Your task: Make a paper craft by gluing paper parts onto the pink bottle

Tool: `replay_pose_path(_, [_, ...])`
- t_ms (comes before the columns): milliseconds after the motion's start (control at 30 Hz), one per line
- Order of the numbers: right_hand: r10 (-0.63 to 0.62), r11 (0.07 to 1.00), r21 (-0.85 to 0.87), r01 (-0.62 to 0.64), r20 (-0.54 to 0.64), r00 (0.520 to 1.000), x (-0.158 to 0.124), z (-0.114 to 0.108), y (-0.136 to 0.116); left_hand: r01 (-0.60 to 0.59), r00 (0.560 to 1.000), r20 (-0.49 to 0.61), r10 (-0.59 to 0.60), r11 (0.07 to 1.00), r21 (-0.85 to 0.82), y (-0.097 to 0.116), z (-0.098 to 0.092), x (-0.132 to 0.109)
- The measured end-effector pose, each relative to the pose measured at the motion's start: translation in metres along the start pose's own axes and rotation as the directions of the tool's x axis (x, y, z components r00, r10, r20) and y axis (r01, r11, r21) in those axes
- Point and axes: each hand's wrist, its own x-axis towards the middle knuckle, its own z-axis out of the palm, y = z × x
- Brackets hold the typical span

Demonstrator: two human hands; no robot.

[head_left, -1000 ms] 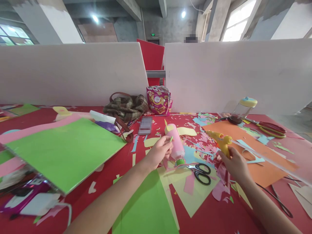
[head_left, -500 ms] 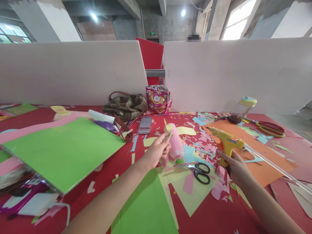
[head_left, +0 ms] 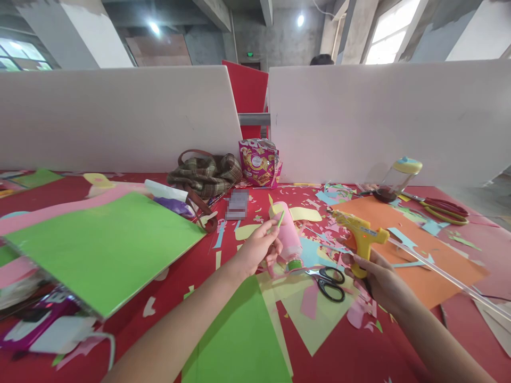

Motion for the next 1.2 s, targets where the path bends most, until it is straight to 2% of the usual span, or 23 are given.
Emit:
replay_pose_path(267, [-0.067, 0.997, -0.037, 0.067, 0.004, 0.998, 0.0, 0.002, 0.005, -0.033, 0.999, -0.017, 0.035, 0.994, 0.107, -0.005, -0.004, 0.004])
replay_pose_path(467, [-0.108, 0.994, 0.015, 0.106, 0.126, 0.986, -0.01, 0.013, 0.001, -0.034, 0.999, -0.027, 0.035, 0.999, 0.037, -0.006, -0.001, 0.004])
replay_pose_path(633, [-0.103, 0.993, -0.036, 0.112, 0.191, 0.976, -0.016, 0.017, -0.002, 0.011, 0.998, -0.064, -0.008, 0.999, 0.05, -0.006, 0.0, 0.004])
replay_pose_path(767, [-0.121, 0.986, -0.081, 0.144, 0.242, 0.963, -0.014, 0.016, 0.001, 0.031, 0.999, -0.046, -0.027, 0.997, 0.073, -0.006, -0.001, 0.004])
replay_pose_path(967, [-0.142, 0.939, -0.277, 0.205, 0.231, 0.963, -0.01, 0.009, 0.01, -0.001, 1.0, -0.002, 0.001, 0.99, 0.142, -0.007, 0.0, 0.002])
replay_pose_path(1200, [-0.167, 0.815, -0.532, 0.229, 0.163, 0.973, -0.016, 0.01, 0.009, -0.043, 0.999, 0.002, 0.045, 0.928, 0.369, -0.006, 0.001, 0.0])
